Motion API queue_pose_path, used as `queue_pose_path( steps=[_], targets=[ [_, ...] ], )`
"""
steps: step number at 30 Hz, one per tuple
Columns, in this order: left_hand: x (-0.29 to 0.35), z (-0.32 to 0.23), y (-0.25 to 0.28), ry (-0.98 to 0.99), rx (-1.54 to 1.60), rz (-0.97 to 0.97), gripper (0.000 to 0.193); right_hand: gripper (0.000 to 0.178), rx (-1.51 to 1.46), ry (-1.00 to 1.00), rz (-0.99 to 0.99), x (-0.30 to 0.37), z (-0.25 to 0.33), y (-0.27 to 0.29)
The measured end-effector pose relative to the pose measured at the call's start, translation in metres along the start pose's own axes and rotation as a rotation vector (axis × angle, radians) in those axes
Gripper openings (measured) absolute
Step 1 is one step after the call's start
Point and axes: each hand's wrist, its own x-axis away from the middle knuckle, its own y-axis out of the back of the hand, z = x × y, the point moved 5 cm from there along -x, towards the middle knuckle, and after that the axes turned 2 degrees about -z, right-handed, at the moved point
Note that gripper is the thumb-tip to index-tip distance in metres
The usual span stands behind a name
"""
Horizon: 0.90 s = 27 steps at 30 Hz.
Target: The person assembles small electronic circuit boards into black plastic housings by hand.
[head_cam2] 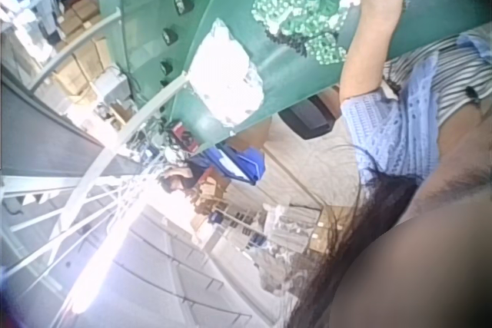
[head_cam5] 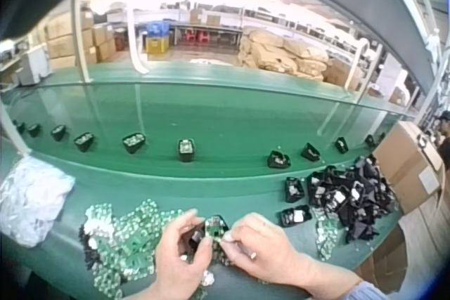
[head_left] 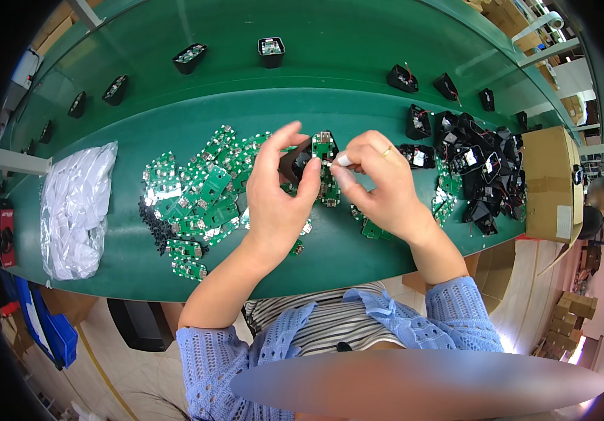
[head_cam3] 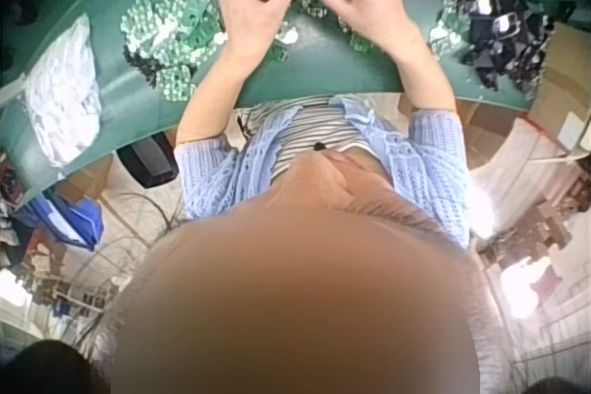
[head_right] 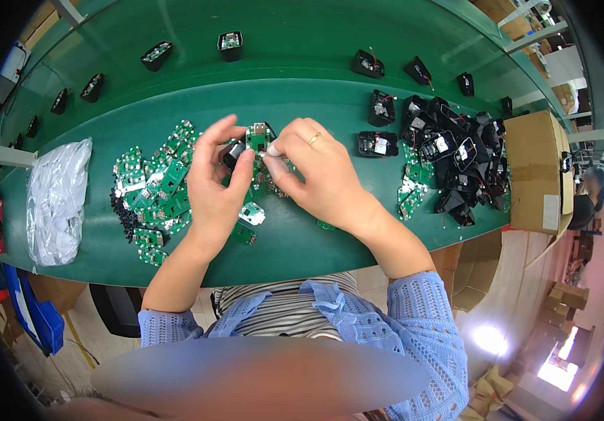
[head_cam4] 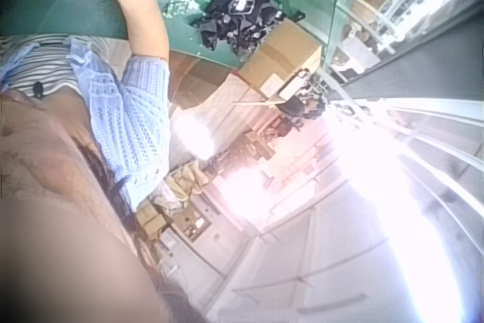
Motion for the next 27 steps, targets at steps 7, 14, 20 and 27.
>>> queue_pose_path(
  steps=[7, 14, 20, 27],
  targets=[
    [-0.001, -0.008, 0.001, -0.238, -0.097, -0.071, 0.028, 0.017, 0.148, 0.072, -0.058, 0.002, 0.006, 0.002],
    [0.001, -0.009, 0.002, -0.329, -0.047, -0.121, 0.029, 0.017, 0.168, 0.131, -0.071, 0.002, 0.01, 0.002],
    [0.003, -0.014, 0.002, -0.418, -0.101, -0.149, 0.03, 0.018, 0.134, 0.101, -0.086, 0.001, 0.009, 0.001],
    [0.005, -0.023, 0.002, -0.521, -0.245, -0.16, 0.031, 0.019, 0.149, 0.087, -0.096, 0.002, 0.012, 0.0]
  ],
)
